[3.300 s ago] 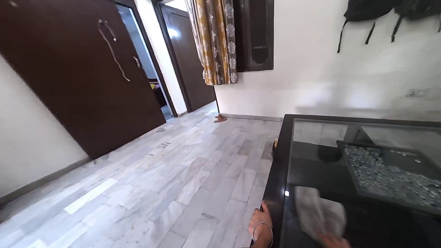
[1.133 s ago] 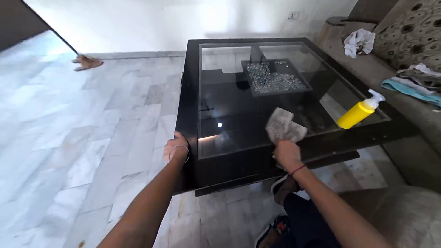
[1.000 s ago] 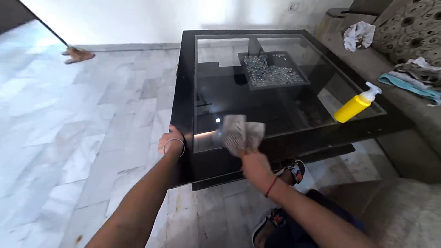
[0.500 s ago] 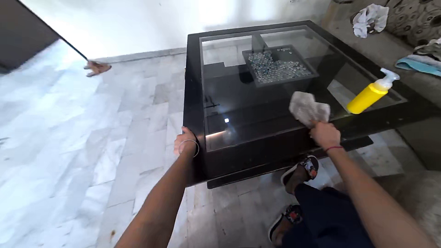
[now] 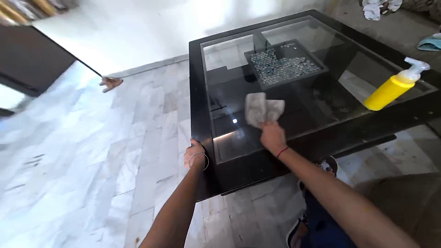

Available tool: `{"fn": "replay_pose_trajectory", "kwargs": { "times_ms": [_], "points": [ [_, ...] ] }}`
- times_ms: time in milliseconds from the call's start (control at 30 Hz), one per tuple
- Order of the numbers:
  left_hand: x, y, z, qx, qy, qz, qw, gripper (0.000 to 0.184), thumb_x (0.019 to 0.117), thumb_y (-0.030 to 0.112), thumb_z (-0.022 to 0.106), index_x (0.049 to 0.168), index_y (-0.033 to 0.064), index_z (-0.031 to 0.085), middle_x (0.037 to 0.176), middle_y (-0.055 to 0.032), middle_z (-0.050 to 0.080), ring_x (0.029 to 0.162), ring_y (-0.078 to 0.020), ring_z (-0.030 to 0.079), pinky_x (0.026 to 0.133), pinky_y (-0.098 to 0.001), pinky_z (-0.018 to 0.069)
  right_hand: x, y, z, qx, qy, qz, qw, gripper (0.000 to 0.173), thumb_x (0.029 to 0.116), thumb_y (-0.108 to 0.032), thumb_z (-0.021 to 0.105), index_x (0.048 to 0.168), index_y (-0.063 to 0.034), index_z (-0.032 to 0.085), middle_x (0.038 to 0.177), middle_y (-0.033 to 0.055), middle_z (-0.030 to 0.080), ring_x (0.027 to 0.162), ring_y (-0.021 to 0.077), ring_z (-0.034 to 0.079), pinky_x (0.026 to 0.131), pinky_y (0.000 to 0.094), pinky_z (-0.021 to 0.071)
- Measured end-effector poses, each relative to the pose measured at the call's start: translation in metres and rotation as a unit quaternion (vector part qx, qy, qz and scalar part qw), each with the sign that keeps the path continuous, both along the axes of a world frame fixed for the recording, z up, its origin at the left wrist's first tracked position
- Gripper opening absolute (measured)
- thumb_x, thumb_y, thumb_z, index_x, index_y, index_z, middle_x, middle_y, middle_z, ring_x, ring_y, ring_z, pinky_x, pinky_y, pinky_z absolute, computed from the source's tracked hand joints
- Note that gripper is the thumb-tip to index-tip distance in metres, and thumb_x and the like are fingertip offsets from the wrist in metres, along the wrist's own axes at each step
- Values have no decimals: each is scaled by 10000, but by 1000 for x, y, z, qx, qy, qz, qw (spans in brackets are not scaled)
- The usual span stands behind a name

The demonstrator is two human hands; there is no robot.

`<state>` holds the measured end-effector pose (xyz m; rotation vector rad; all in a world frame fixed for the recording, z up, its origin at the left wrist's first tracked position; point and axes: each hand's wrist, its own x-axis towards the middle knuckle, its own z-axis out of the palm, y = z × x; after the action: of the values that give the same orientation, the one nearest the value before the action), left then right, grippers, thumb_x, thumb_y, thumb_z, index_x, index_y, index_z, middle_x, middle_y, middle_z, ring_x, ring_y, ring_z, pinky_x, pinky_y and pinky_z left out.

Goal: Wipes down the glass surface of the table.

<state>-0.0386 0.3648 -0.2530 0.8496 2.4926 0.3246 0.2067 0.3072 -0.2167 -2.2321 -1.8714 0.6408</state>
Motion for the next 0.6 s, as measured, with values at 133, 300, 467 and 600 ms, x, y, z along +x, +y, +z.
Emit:
{"fn": "replay_pose_trajectory", "kwargs": {
  "times_ms": [133,300,467,600],
  "points": [
    [1,-1,4,-26,16,-13,999,769,1112,545,161,1306,-19,648,1402,-274,602,1353,-417,556,1062,-618,450,-80,-9,-5,0,34,253,967,486,956,31,585,1433,-62,589,1453,227,548,1347,426,510,1026,546,482],
    [3,2,6,-49,22,-7,999,702,1120,521,200,1312,22,655,1388,-242,622,1329,-391,581,1044,-600,470,-90,17,-14,13,48,327,944,408,989,31,549,1382,-42,628,1412,206,588,1319,413,530,1022,533,483],
    [2,2,4,-38,7,11,999,800,1097,584,148,1280,13,678,1366,-269,628,1322,-417,579,1035,-622,456,-9,70,-14,47,14,149,988,399,1003,-8,532,1343,-145,690,1416,155,619,1304,430,547,1003,581,475],
    [3,1,6,-61,5,0,998,801,1098,580,127,1278,24,675,1343,-264,641,1305,-415,591,1023,-622,465,76,79,-23,92,-40,-52,994,359,1009,-45,535,1307,-139,713,1365,202,646,1268,507,561,900,673,496]
  ]
}}
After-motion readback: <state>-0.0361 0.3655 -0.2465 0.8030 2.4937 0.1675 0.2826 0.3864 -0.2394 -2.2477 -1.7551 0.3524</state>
